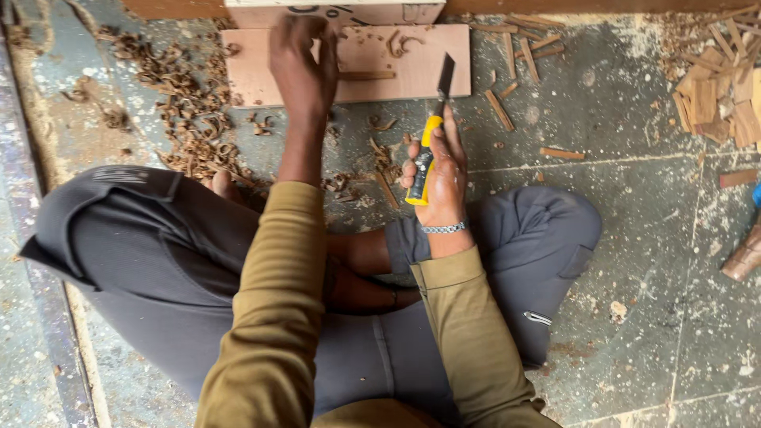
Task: The person uses a chisel to carve designs into a wooden board while sitting on a tiled floor covered in wood shavings.
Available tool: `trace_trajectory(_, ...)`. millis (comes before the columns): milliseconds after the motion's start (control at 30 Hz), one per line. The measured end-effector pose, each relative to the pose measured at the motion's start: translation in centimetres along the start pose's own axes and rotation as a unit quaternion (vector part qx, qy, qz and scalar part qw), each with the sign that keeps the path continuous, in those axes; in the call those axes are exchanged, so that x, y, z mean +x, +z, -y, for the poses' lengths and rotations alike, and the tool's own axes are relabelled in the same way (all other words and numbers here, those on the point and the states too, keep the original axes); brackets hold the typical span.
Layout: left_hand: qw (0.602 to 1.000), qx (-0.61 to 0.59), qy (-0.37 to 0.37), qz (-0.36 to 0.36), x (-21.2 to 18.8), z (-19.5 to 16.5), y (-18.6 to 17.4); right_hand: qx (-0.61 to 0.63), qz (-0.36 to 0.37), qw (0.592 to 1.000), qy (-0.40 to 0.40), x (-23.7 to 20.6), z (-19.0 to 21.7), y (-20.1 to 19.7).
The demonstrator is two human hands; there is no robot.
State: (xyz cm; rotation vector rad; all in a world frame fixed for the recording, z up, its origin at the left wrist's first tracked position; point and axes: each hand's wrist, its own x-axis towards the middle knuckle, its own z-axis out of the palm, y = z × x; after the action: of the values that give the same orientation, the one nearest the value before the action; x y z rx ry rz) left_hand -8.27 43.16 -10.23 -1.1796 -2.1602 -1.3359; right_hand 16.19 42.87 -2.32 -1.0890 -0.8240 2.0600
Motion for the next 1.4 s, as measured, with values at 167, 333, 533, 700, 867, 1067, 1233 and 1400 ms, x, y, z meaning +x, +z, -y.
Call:
trace_trajectory(167, 0.948, -0.01, -0.17, 0.269, 3.0, 0.7, 0.4, 0.001, 0.024, 1.0, 0.013, 0.1, 0.0, 0.4)
trace_trajectory(333, 0.953, 0.026, -0.13, 0.272, 2.6, 1.1, 2.4, -0.014, 0.032, 0.998, 0.047, 0.0, -0.1, 0.8)
trace_trajectory(533, 0.981, 0.055, -0.092, 0.165, 0.5, 0.9, 3.8, -0.023, 0.027, 0.997, 0.075, -0.1, 0.2, 1.2)
trace_trajectory(700, 0.965, 0.097, -0.148, 0.192, -0.1, 0.5, 4.3, -0.028, 0.029, 0.995, 0.087, -0.2, 0.3, 1.8)
trace_trajectory(867, 0.978, 0.078, -0.115, 0.154, -0.5, 0.6, 4.1, -0.064, 0.039, 0.994, 0.083, -0.7, 0.5, 2.1)
trace_trajectory(1067, 0.985, 0.02, -0.15, 0.087, -2.2, 2.3, 1.0, -0.09, 0.061, 0.992, 0.068, -0.9, 0.1, 2.3)
trace_trajectory(1233, 0.99, -0.015, -0.044, 0.13, -4.8, 3.1, -1.4, -0.107, 0.066, 0.99, 0.069, -0.8, -0.7, 2.2)
trace_trajectory(1400, 0.983, 0.042, 0.001, 0.178, -5.5, 2.7, -1.9, -0.157, 0.062, 0.984, 0.062, -0.7, -1.1, 2.5)
